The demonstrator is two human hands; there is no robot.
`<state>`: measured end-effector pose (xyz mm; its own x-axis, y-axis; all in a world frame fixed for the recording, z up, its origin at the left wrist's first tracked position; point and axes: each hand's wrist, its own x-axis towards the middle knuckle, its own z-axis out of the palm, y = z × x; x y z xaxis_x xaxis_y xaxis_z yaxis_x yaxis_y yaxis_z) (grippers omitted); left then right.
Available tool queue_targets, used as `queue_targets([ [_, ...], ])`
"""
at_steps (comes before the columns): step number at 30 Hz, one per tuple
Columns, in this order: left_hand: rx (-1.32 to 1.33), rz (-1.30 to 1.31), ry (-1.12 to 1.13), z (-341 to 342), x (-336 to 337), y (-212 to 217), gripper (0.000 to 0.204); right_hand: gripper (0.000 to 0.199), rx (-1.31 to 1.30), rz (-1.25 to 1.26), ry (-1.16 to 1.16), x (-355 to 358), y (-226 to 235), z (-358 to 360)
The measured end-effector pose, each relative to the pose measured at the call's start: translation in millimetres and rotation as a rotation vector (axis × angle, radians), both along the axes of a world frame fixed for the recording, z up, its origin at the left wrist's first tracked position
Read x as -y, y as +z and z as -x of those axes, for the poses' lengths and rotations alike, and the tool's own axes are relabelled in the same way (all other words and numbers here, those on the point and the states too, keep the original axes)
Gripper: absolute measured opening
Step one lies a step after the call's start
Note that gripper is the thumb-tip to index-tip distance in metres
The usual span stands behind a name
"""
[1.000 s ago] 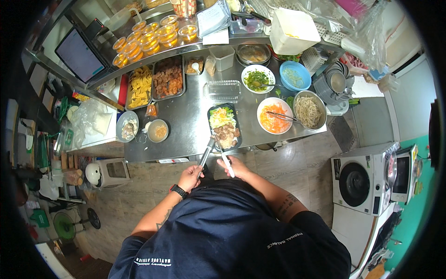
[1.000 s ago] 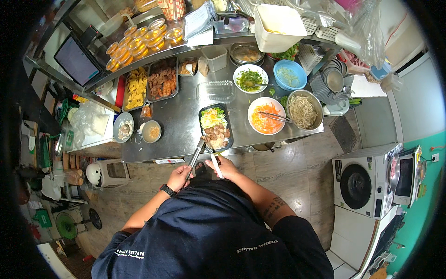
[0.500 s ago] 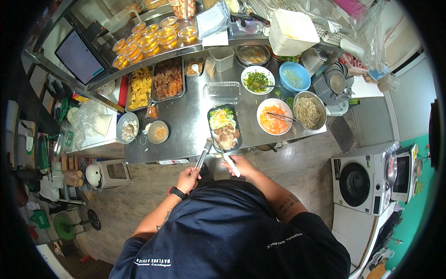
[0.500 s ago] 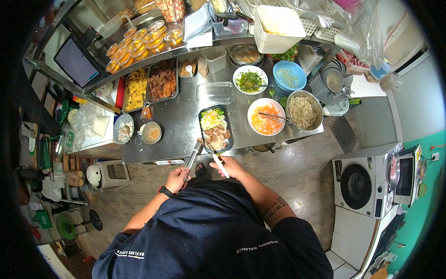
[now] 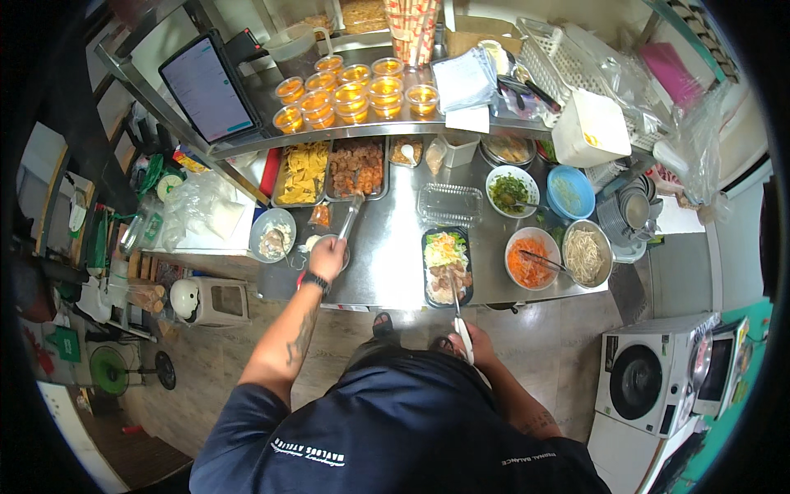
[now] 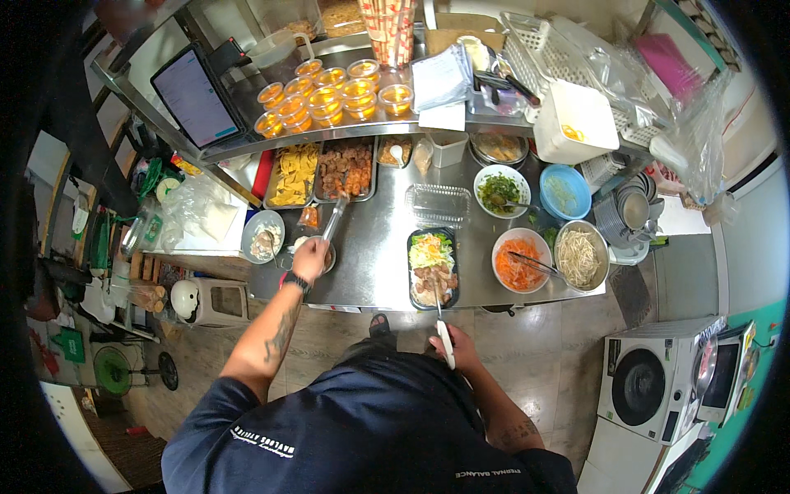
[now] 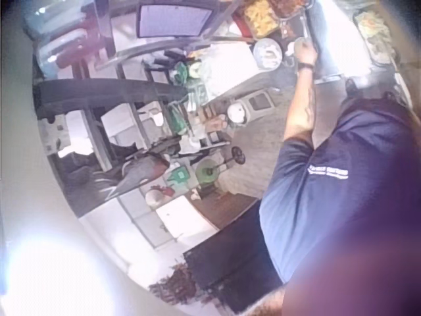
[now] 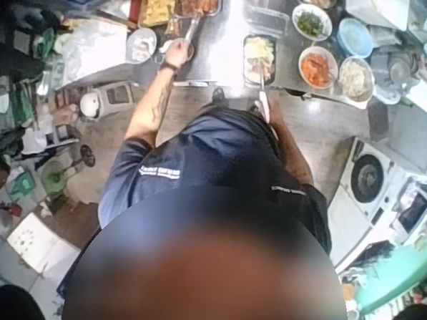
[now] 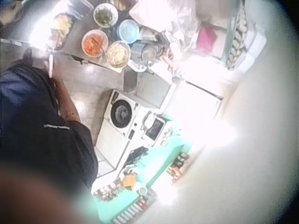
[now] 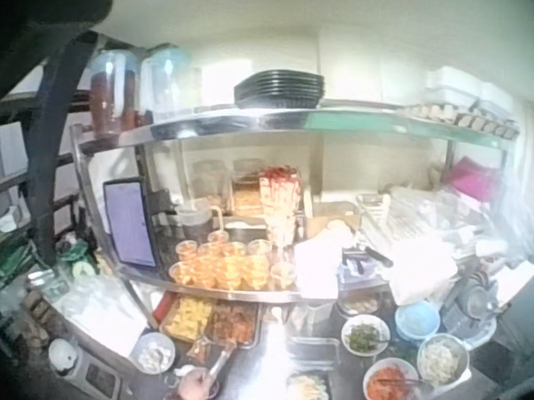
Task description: The person assembles a bento box by layering rice, vegetables, meat, and egg using tongs and scissors. They arrange the ingredients in a rectangular container and then close the lid.
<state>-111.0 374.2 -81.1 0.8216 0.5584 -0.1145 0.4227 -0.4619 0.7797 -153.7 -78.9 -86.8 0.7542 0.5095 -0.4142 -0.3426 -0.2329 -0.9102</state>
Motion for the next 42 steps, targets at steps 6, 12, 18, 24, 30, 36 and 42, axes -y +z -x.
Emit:
queue_targets([
  [6, -0.24, -0.533, 0.034, -85, -57, 9, 0.058, 0.042, -0.112, 0.054, -0.137, 0, 21, 9],
  [12, -0.23, -0.587, -0.016, -85, -81, 39, 0.05, 0.042, -0.251, 0.044, -0.298, -5, 27, 18],
  [18, -0.268, -0.539, -0.212, -102, -56, 47, 0.046, 0.042, -0.277, 0.032, -0.358, -2, 9, 18],
  [24, -0.41, -0.545, -0.087, -121, -61, 58, 0.051, 0.036, -0.256, 0.007, -0.365, -9, 22, 7],
  [30, -0.377, -0.575, -0.141, -99, -88, 50, 0.048, 0.036, -0.264, 0.002, -0.373, -5, 9, 5],
  [36, -0.574, -0.659, -0.254, -113, -57, 73, 0.048, 0.042, -0.249, -0.015, -0.355, -11, 18, 5],
  [42, -0.695, -0.67, -0.26, -144, -69, 54, 0.045, 0.046, -0.22, 0.012, -0.279, -4, 9, -5],
])
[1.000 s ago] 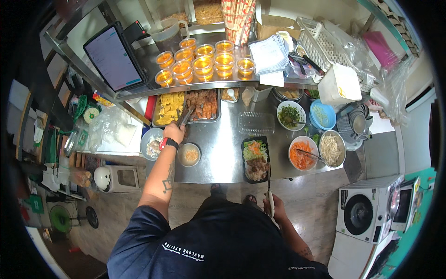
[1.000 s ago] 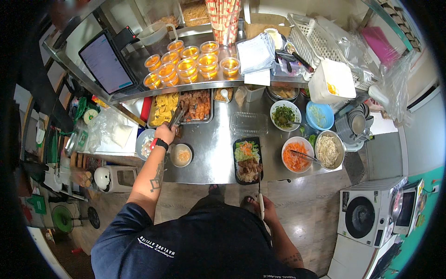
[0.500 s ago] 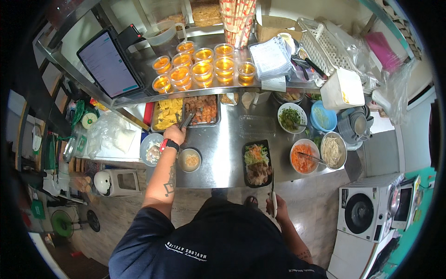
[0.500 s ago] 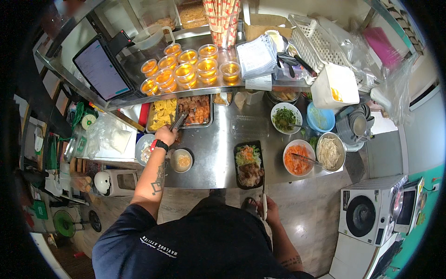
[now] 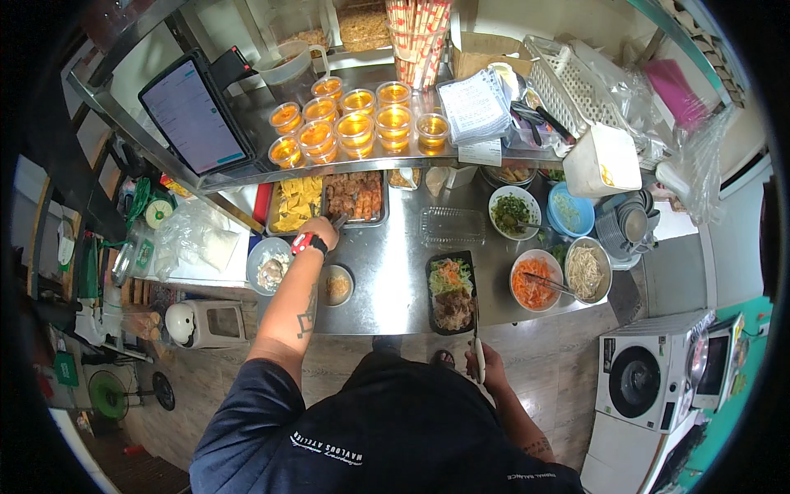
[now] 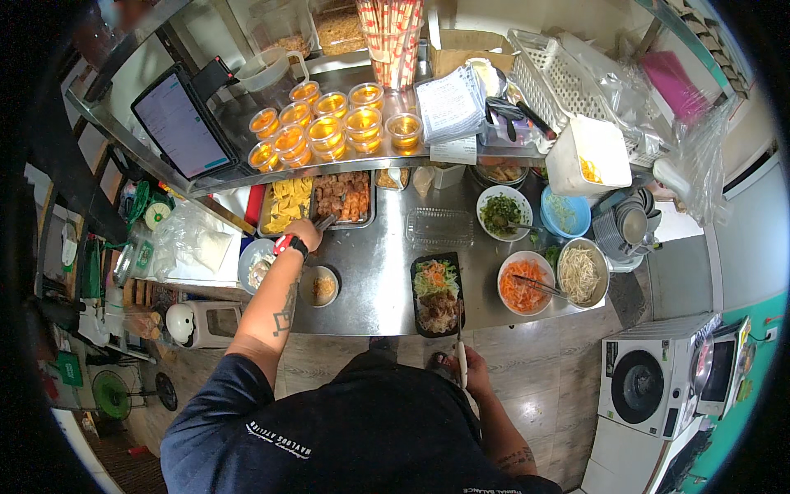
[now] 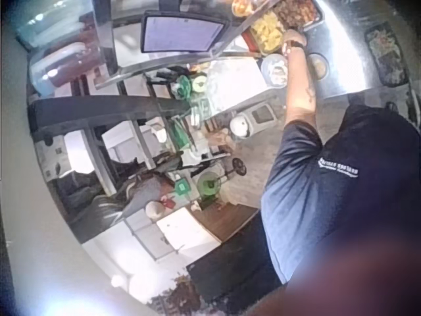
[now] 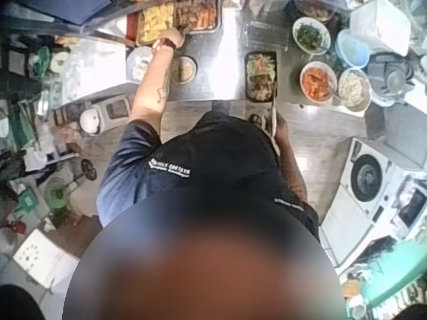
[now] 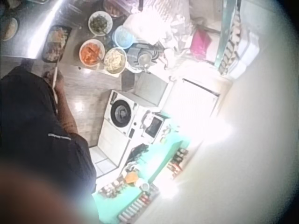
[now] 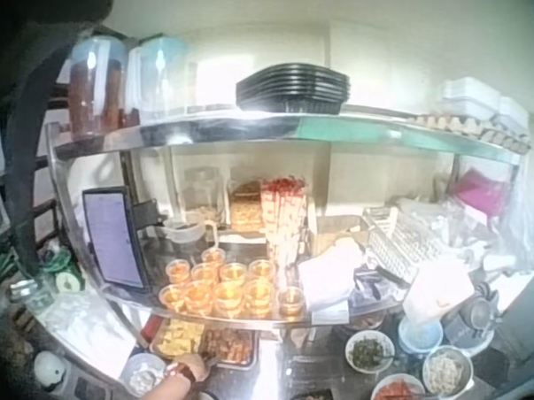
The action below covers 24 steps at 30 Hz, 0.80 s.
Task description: The person assembles a bento box by layering rice, vegetables, meat, and egg using tongs and scissors. They arrange the ingredients in a rectangular container and then close the lid.
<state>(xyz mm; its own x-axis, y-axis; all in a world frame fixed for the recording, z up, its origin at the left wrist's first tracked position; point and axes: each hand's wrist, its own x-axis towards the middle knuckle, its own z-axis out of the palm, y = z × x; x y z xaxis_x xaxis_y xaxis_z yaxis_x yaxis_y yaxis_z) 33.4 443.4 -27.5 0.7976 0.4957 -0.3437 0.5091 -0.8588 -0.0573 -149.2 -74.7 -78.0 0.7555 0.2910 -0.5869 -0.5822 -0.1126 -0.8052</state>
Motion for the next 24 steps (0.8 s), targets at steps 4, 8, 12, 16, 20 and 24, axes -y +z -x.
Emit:
queue_targets([
  [4, -0.049, -0.038, -0.01, -8, 6, -5, 0.042, 0.042, -0.016, -0.021, -0.019, 1, 4, -4],
  [8, -0.052, -0.05, -0.044, 3, 5, 12, 0.037, 0.04, -0.065, -0.074, -0.05, 2, 7, -2],
  [12, 0.088, -0.071, -0.082, 27, 3, 63, 0.033, 0.037, -0.004, -0.086, -0.08, 5, 9, 6],
  [16, 0.132, -0.059, -0.084, 50, -9, 54, 0.044, 0.041, -0.056, -0.026, -0.017, 16, 0, 9],
  [20, 0.138, -0.045, -0.051, 57, -17, 26, 0.048, 0.043, 0.041, 0.077, 0.006, 13, 1, 9],
  [24, 0.127, -0.014, -0.036, 46, -8, 31, 0.049, 0.042, 0.041, 0.062, 0.03, 19, -7, 5],
])
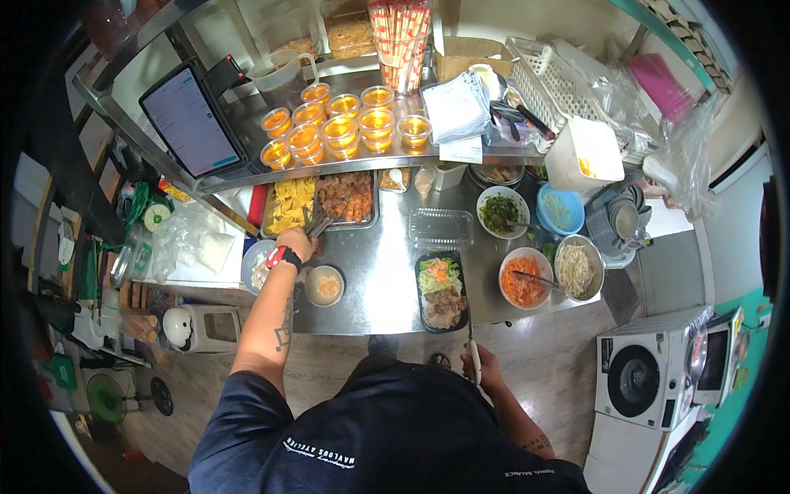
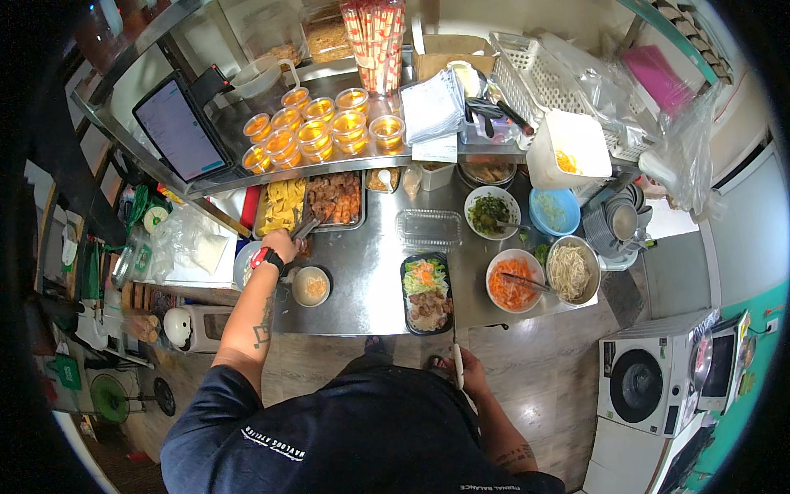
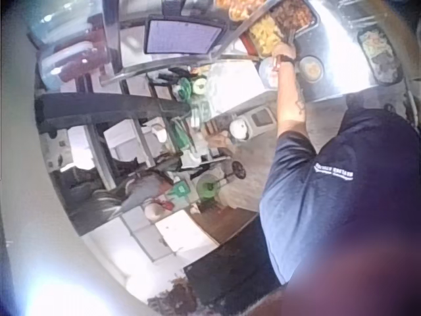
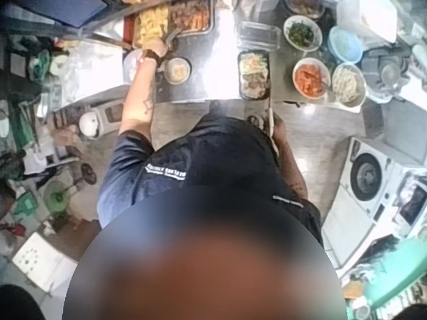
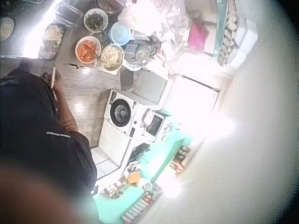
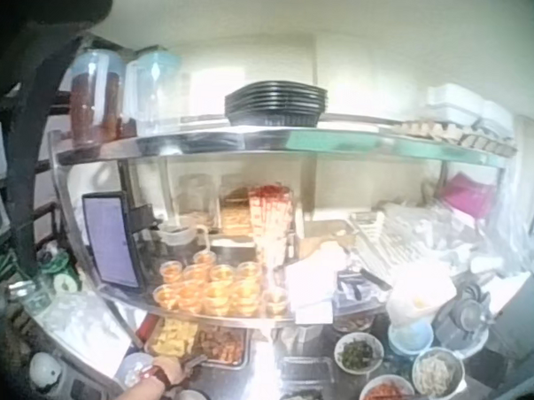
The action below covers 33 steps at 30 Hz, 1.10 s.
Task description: The person assembles a bento box by layering rice, vegetables, meat, and egg using tongs and scissors. They arrange the ingredients in a rectangular container and then close the lid.
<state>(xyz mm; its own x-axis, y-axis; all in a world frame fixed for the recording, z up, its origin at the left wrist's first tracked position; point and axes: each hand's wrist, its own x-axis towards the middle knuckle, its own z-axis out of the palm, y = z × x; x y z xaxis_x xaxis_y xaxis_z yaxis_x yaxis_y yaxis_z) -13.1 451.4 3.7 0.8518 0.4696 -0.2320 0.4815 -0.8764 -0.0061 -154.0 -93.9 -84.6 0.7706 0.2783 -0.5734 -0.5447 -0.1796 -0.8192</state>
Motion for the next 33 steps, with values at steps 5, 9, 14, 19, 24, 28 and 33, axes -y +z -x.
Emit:
queue_targets([
  [5, -0.011, -0.092, -0.099, -6, -1, 4, 0.044, 0.042, -0.031, -0.025, -0.059, 1, 4, -3],
  [9, -0.053, -0.085, -0.085, -18, 3, -4, 0.04, 0.052, -0.093, -0.023, -0.101, 3, 3, 1],
  [14, 0.032, 0.009, -0.06, -13, -1, -3, 0.038, 0.051, -0.123, -0.007, -0.149, 3, -1, 12],
  [19, 0.053, -0.028, -0.044, -13, 2, -2, 0.041, 0.051, -0.105, 0.008, -0.119, 5, -6, 17],
  [24, 0.033, 0.01, -0.096, -28, 30, -14, 0.048, 0.046, -0.095, -0.056, -0.112, -1, 3, 11],
  [28, 0.065, -0.027, -0.076, -32, 14, -31, 0.049, 0.042, 0.008, -0.003, -0.043, 2, -10, 4],
  [33, -0.101, 0.003, -0.043, -34, 21, -14, 0.049, 0.042, -0.041, 0.026, -0.099, 0, -1, 3],
])
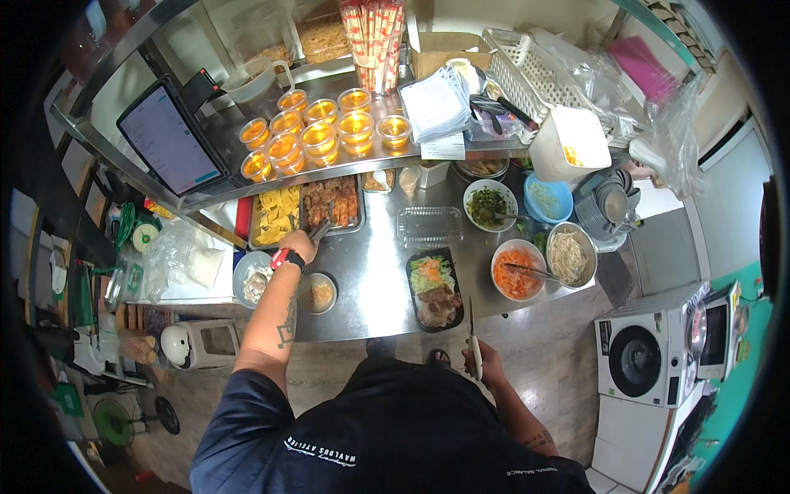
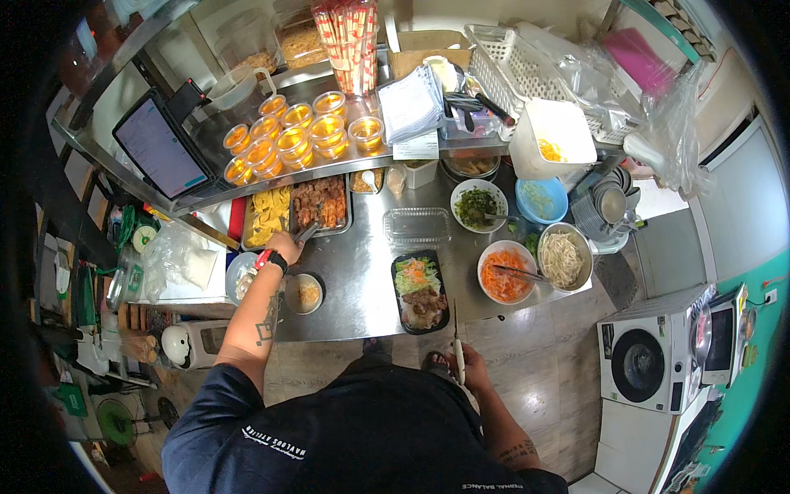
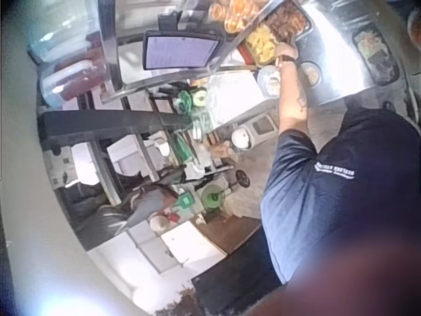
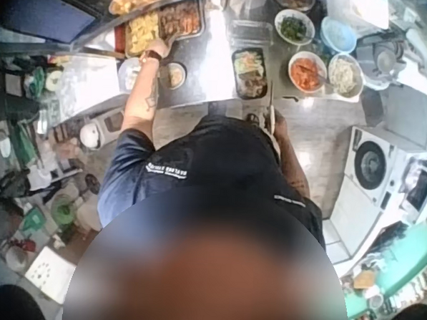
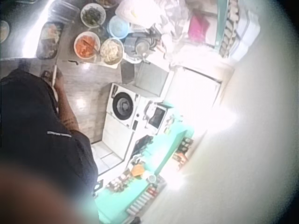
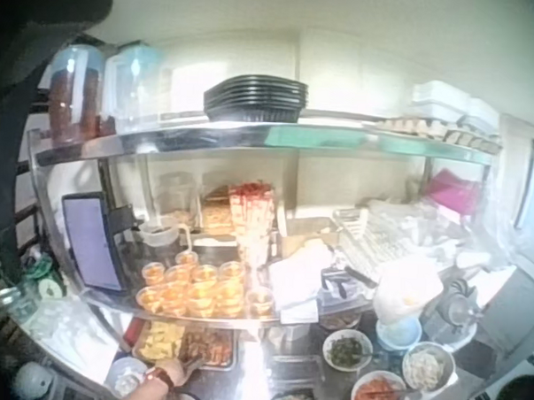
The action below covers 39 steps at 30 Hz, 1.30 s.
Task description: The person assembles a bento box by layering rice, vegetables, meat, and egg using tongs and scissors. They arrange the ingredients in a rectangular container and then close the lid.
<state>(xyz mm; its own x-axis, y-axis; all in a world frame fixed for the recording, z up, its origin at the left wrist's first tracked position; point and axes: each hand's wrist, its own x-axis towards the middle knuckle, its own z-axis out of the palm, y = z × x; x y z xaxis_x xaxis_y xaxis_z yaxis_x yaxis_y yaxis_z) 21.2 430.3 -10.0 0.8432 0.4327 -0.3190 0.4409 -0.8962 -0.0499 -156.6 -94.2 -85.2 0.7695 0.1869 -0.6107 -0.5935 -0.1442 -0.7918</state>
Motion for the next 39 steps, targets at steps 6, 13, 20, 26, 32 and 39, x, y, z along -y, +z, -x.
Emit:
queue_targets([
  [6, 0.084, -0.005, 0.051, -5, 0, -17, 0.046, 0.042, 0.039, 0.022, 0.016, -2, -1, 10],
  [13, 0.16, 0.018, 0.035, -4, 46, 21, 0.046, 0.046, 0.004, -0.019, -0.045, 6, -17, 12],
  [20, 0.102, 0.069, 0.08, -38, 47, -4, 0.05, 0.047, 0.019, 0.046, 0.017, 4, -8, 14],
  [26, 0.028, 0.016, -0.063, -36, 52, 11, 0.05, 0.05, -0.056, -0.005, -0.077, 4, 13, 14],
  [32, 0.139, 0.047, 0.009, -52, 50, -11, 0.045, 0.044, -0.053, -0.12, -0.106, 7, -4, 20],
  [39, 0.255, 0.854, 0.467, -11, 10, -39, 0.043, 0.043, -0.031, -0.029, -0.046, 2, 19, 10],
])
